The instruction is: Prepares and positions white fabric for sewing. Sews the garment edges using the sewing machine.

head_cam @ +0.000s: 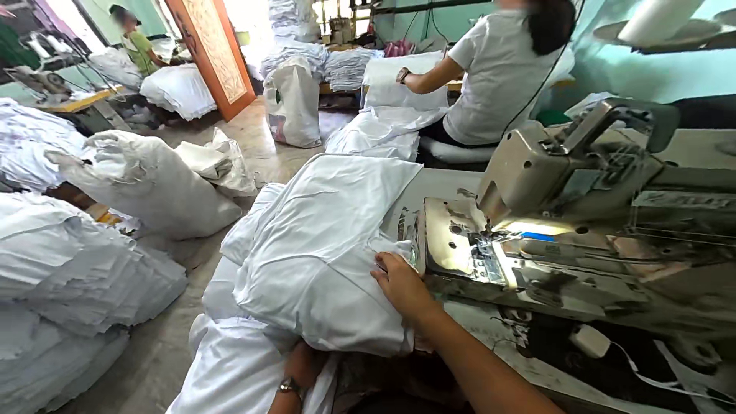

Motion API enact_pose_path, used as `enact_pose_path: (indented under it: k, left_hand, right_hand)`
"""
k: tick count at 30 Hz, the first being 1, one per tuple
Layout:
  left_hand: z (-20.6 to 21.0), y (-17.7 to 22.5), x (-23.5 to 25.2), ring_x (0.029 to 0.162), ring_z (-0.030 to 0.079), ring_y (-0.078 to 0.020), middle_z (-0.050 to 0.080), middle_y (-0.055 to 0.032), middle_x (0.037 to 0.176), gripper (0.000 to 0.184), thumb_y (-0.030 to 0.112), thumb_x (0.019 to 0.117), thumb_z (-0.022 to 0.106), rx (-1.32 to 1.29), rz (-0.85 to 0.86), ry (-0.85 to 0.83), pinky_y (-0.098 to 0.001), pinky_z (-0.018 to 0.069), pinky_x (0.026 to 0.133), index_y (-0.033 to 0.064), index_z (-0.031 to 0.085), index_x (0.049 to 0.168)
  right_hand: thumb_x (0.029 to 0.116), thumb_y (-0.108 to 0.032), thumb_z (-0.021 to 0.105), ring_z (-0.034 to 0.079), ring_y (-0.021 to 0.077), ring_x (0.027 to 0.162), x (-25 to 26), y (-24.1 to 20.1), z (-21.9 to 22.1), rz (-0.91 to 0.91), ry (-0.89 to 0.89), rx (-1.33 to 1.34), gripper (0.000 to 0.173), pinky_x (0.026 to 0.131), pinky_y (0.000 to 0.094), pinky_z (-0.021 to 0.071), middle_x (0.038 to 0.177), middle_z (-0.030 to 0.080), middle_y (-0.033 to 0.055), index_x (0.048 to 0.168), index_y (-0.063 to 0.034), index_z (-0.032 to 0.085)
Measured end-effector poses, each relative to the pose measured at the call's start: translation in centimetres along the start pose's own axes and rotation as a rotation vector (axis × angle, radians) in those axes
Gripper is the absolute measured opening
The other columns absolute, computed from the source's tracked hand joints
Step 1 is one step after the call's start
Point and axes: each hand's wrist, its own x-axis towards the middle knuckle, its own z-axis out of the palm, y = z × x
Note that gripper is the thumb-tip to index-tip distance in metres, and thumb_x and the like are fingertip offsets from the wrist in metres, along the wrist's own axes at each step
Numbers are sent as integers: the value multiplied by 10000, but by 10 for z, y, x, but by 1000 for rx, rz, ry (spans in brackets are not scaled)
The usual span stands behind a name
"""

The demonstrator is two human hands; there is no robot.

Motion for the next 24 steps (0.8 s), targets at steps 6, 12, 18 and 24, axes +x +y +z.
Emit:
enact_pose_path:
  k: [6,12,18,24]
  left_hand:
    - [7,-10,5,1195,659,-337,711,-153,1238,529,531,932,647,-15,39,16,-602,489,1037,115,714,1252]
    - [-21,-3,-23,1147,674,-343,720,-210,1157,374,284,961,693,-275,146,55,-546,489,1066,-11,706,1191]
    - [-84,0,-64,785,718,-175,743,-68,864,245,273,959,687,-232,515,165,-407,607,766,42,751,1010]
    - [-110,49,-61,1207,616,-328,659,-138,1261,390,316,859,801,12,675,622,-551,496,1026,145,714,1198]
  right_hand:
    - [996,-255,645,658,243,904,4,6,-5,-50,-9,237,273,856,425,543,978,674,136,1116,-13,677]
    - [1009,-281,650,629,245,872,-4,12,-18,-8,-299,419,336,837,449,521,968,649,161,1149,23,634]
    - [1004,-305,636,526,59,662,-21,17,-23,-118,-227,586,267,651,268,475,747,554,-10,957,-43,656]
    - [987,-293,656,557,28,620,-24,20,-19,-171,-151,713,209,606,228,490,696,584,-57,893,-106,659]
